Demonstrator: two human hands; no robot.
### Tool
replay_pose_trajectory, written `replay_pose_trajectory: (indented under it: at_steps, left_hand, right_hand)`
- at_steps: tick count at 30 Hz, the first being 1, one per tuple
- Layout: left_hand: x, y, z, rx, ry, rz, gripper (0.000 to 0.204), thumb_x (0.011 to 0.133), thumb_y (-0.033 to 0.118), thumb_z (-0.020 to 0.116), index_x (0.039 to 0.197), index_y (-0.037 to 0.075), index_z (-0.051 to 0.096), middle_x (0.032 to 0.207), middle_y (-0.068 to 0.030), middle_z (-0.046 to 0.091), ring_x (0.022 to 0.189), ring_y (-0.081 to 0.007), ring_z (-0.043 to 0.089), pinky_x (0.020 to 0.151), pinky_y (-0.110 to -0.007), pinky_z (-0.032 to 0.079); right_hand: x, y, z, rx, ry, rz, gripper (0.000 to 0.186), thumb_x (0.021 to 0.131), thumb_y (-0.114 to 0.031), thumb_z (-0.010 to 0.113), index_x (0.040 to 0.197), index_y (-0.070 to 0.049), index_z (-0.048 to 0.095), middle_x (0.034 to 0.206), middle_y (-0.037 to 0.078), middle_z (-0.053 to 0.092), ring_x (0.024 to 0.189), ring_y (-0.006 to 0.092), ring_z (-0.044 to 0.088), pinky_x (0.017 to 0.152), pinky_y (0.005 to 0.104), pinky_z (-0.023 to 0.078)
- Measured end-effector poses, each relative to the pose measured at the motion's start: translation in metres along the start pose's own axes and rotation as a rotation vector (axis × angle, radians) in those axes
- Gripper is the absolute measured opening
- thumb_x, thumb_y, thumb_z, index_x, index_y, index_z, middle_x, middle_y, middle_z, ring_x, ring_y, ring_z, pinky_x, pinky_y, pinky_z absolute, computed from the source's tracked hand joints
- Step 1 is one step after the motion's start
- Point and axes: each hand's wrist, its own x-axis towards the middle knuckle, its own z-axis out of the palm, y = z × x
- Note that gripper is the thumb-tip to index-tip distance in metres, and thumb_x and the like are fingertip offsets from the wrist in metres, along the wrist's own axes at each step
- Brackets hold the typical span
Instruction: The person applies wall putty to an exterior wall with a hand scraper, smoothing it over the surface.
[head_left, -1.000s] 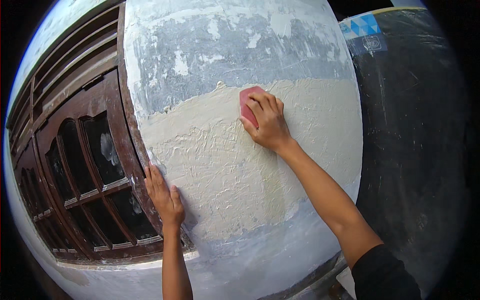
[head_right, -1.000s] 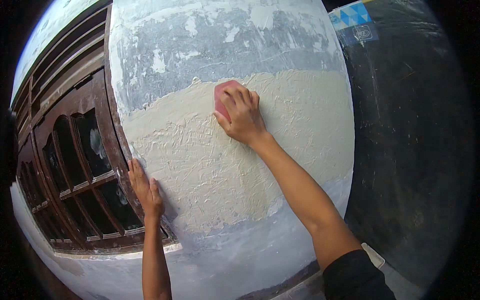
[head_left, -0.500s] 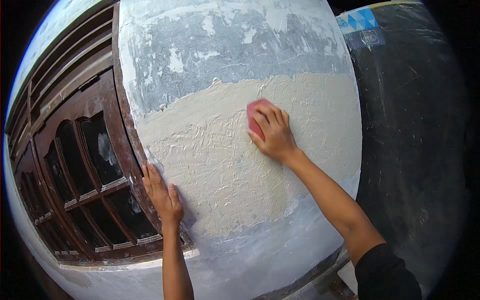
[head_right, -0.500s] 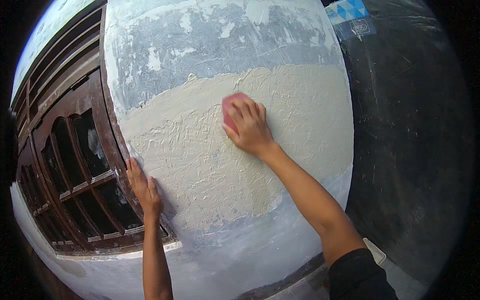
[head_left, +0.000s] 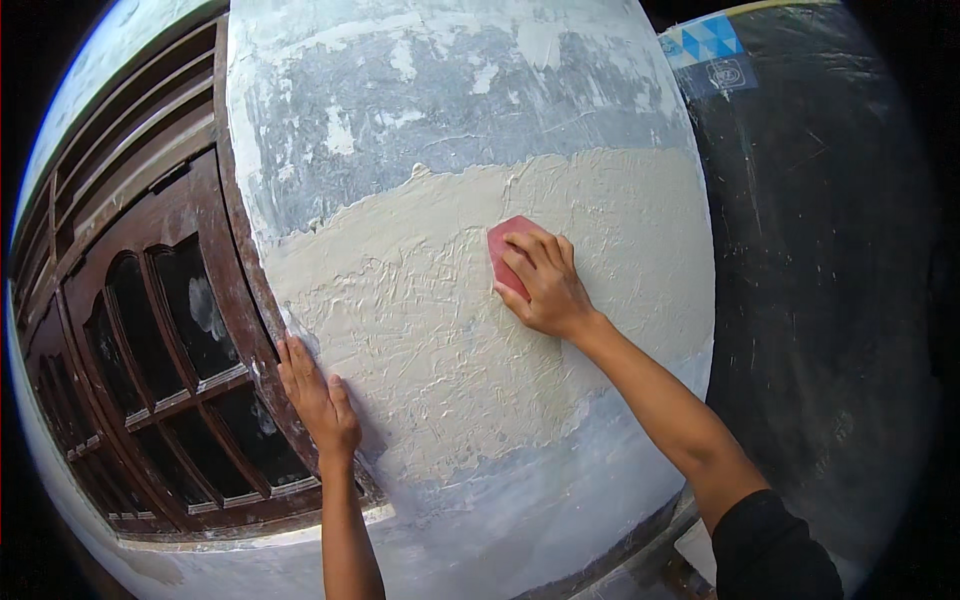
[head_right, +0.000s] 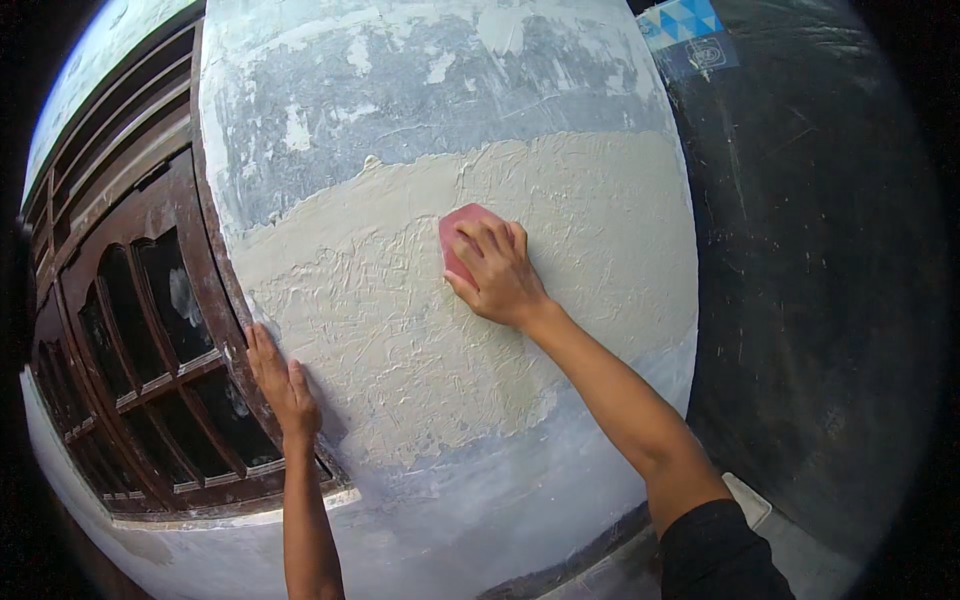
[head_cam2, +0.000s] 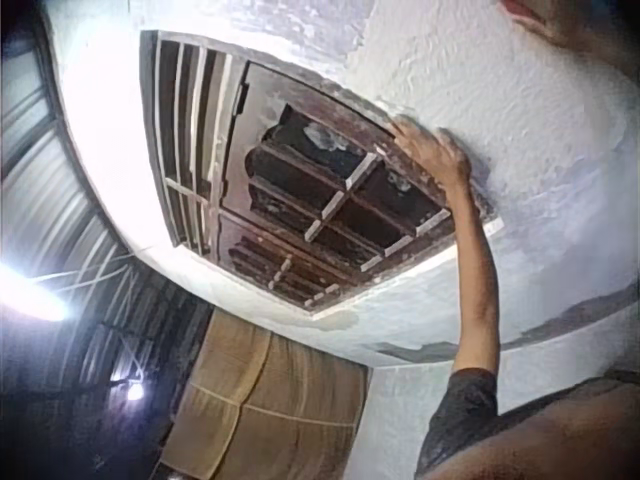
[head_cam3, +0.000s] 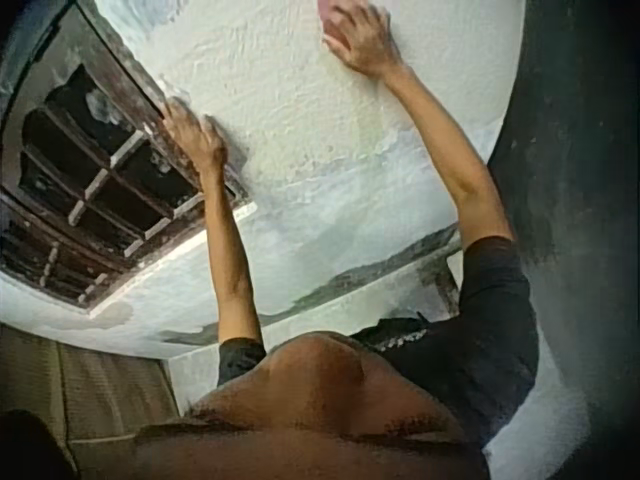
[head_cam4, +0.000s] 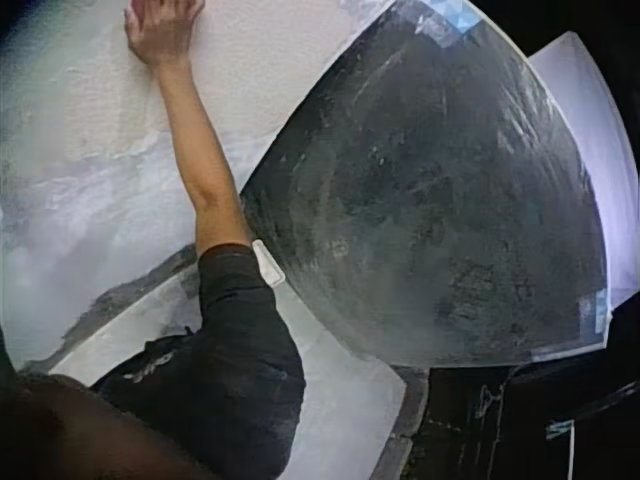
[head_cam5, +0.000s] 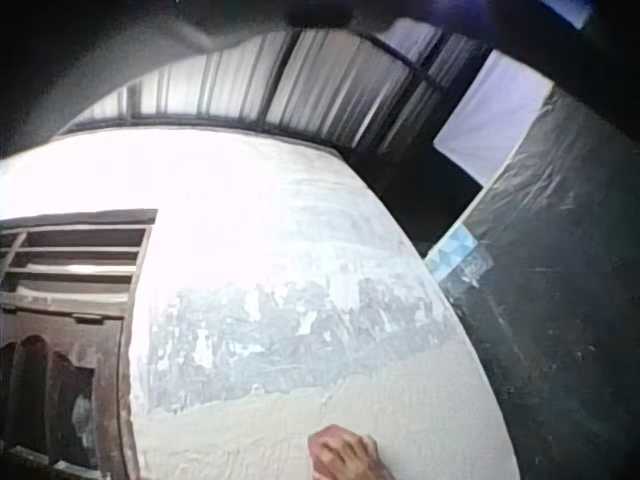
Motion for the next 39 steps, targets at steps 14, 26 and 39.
replay_pose_trajectory:
  at_steps: [14,26,39]
  left_hand:
    - [0.000,0.004,0.001,0.011,-0.015,0.026,0.068,0.104,0.031,0.039,0.161,-0.005,0.027,0.167,-0.0236,0.030,0.158,-0.0387,0.021,0.127,-0.052,0.012]
    - [0.002,0.006,0.002,0.006,-0.018,0.008,0.068,0.103,0.029,0.041,0.161,-0.005,0.027,0.167,-0.0233,0.029,0.158,-0.0387,0.021,0.127,-0.052,0.012]
    - [0.001,0.008,0.003,0.017,-0.004,-0.010,0.069,0.102,0.028,0.041,0.161,-0.005,0.028,0.168,-0.0219,0.029,0.158,-0.0381,0.020,0.127,-0.051,0.011]
  right_hand:
    - [-0.002,0.006,-0.006,-0.015,0.061,-0.021,0.056,0.086,-0.032,0.077,0.131,-0.007,0.057,0.138,0.015,0.053,0.132,0.0349,0.045,0.104,0.0519,0.034]
    - [0.011,0.005,-0.016,0.036,0.037,-0.007,0.051,0.086,-0.026,0.077,0.131,-0.008,0.058,0.136,0.013,0.055,0.129,0.0356,0.048,0.107,0.0501,0.036]
    - [0.034,0.018,-0.020,0.034,0.107,-0.009,0.052,0.086,-0.027,0.077,0.130,-0.008,0.057,0.135,0.014,0.055,0.131,0.0341,0.048,0.107,0.0504,0.034]
